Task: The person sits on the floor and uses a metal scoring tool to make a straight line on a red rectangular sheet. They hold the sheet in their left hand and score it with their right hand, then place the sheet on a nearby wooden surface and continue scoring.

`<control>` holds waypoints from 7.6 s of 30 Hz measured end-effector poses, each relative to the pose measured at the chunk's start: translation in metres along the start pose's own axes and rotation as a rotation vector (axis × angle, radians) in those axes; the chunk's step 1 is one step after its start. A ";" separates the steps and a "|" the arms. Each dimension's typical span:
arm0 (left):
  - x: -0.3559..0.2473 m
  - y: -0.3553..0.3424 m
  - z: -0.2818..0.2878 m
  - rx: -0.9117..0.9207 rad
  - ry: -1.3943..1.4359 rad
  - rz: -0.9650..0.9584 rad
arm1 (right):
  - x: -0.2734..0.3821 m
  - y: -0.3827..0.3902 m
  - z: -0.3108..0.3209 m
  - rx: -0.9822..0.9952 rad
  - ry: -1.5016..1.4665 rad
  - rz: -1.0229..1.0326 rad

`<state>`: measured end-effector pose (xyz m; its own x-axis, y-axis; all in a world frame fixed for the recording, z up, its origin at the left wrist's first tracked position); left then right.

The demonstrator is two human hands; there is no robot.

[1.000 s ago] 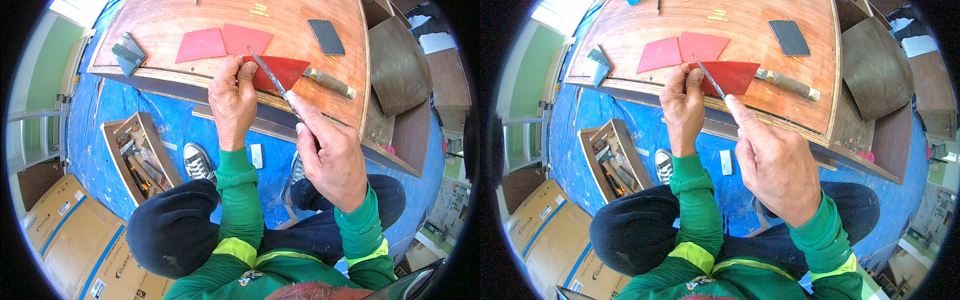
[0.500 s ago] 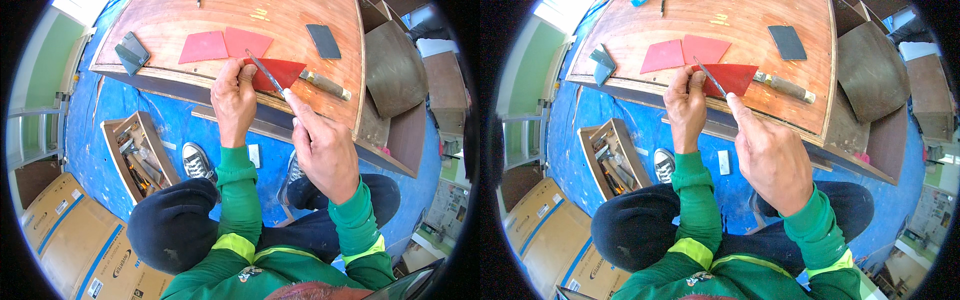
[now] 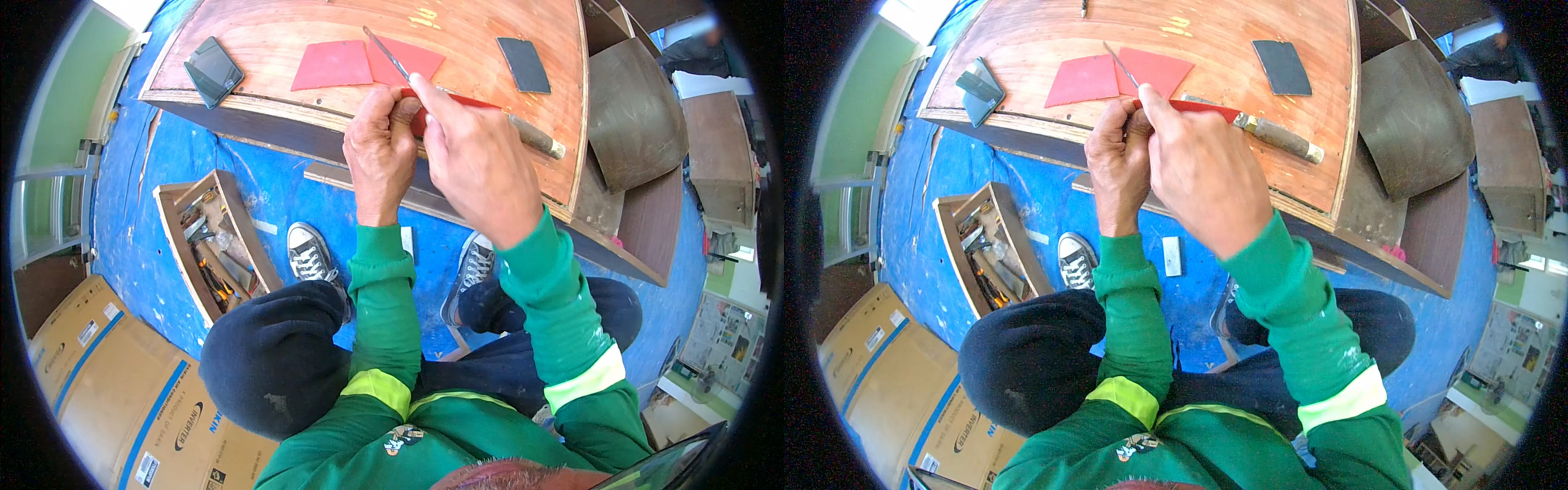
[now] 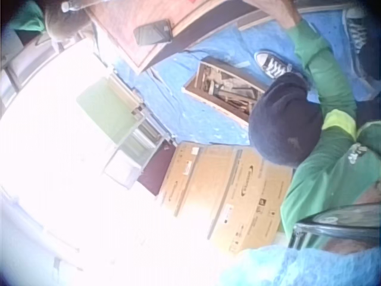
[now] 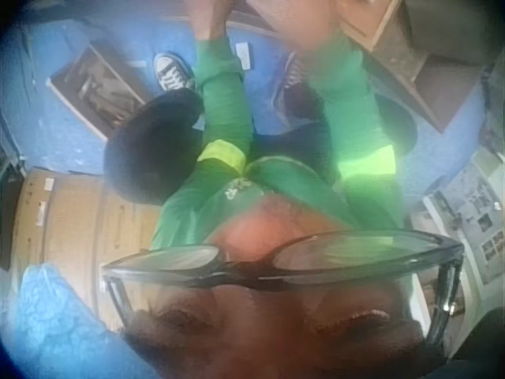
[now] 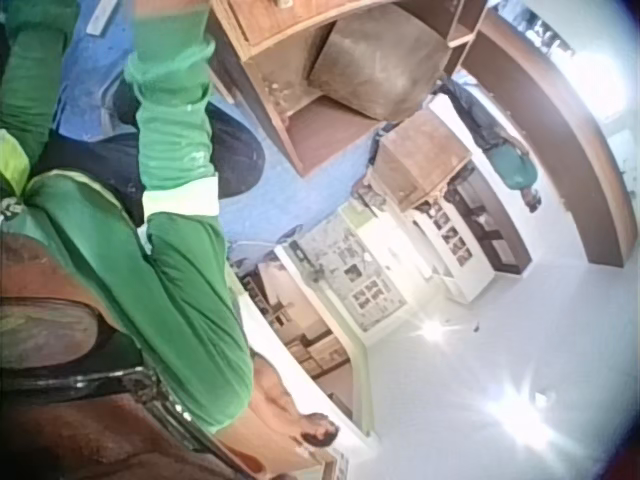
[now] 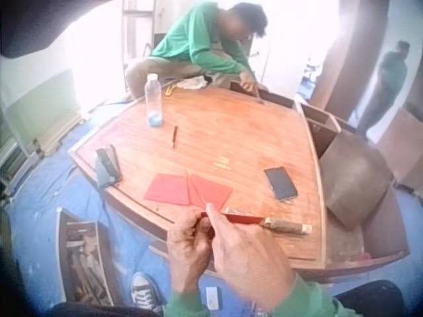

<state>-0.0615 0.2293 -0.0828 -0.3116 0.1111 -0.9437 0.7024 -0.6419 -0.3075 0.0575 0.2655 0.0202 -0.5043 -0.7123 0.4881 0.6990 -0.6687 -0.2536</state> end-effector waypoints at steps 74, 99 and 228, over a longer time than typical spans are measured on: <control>-0.007 0.000 0.004 -0.002 -0.038 -0.023 | 0.010 0.080 0.044 0.000 -0.153 -0.124; -0.004 0.001 0.001 -0.042 -0.048 -0.080 | -0.010 -0.034 -0.011 -0.024 0.092 0.072; -0.010 0.003 0.000 -0.024 -0.110 -0.002 | 0.001 0.084 0.048 0.036 -0.112 -0.115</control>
<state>-0.0565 0.2264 -0.0737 -0.3809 0.0275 -0.9242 0.7164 -0.6231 -0.3139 0.1402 0.2190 0.0394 -0.5239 -0.6021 0.6025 0.6585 -0.7350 -0.1619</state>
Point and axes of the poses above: each hand's wrist, its own y-axis away from the middle knuckle, its own z-axis out of the back of the hand, x = y × z, the point moved 4 cm from there along -y, towards the middle knuckle, and after that the axes turned 3 degrees about -y, right-handed, at the moved point
